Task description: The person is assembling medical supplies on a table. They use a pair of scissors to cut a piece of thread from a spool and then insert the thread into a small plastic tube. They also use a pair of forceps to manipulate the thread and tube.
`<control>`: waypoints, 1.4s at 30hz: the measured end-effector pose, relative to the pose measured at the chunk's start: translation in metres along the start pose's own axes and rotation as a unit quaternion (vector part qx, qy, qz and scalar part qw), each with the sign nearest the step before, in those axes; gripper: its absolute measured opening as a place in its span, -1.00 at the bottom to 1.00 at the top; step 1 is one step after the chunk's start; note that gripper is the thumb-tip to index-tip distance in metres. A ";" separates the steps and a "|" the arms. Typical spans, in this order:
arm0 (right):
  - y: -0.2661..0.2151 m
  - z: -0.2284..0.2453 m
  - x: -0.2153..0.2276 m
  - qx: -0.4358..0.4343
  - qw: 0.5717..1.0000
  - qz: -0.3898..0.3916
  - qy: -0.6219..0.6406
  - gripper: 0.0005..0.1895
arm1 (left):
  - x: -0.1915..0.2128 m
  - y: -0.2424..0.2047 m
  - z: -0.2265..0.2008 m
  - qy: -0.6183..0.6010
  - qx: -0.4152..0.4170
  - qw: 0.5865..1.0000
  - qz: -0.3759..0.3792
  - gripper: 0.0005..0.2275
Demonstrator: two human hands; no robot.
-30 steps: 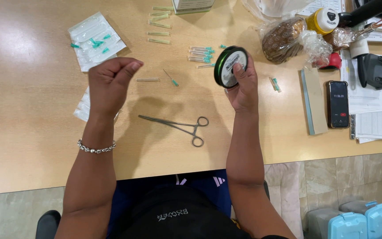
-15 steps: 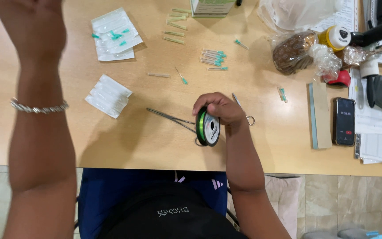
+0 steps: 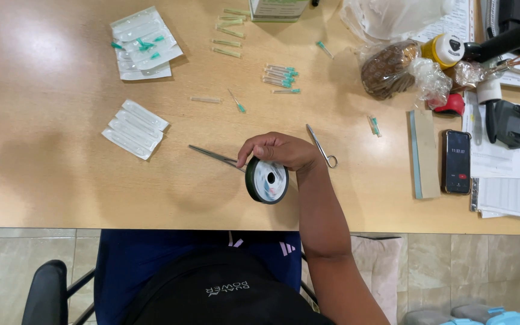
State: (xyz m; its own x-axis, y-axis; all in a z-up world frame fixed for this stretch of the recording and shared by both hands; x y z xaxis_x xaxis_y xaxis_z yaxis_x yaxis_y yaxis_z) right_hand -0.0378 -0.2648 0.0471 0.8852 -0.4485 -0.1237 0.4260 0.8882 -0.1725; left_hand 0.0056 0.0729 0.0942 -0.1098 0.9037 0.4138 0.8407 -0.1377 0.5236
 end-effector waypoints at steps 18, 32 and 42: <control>-0.015 0.010 0.016 -0.009 0.976 -0.215 -0.038 -0.80 | -0.053 -0.009 -0.042 -0.033 0.028 0.986 0.164 -0.59; -0.020 0.004 0.017 -0.069 0.955 -0.263 -0.119 -0.80 | -0.125 -0.023 -0.061 -0.054 0.057 0.953 0.294 -0.57; -0.012 0.020 0.021 -0.135 0.810 -0.495 -0.285 -0.68 | -0.168 -0.056 0.014 0.070 0.039 0.988 0.133 -0.90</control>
State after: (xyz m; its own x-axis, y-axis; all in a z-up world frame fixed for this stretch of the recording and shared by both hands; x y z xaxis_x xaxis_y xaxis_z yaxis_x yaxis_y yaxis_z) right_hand -0.0207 -0.2828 0.0657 0.1113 -0.7399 0.6635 0.9911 0.0332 -0.1292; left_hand -0.0156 -0.0651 -0.0154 0.0519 0.7741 0.6310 0.8878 -0.3251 0.3258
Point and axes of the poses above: each hand's wrist, its own y-axis towards the middle knuckle, its own x-axis out of the back of the hand, z = x × y, the point moved 1 cm from there along y, towards the middle knuckle, and after that the axes turned 2 degrees about z, right-handed, at the moved point
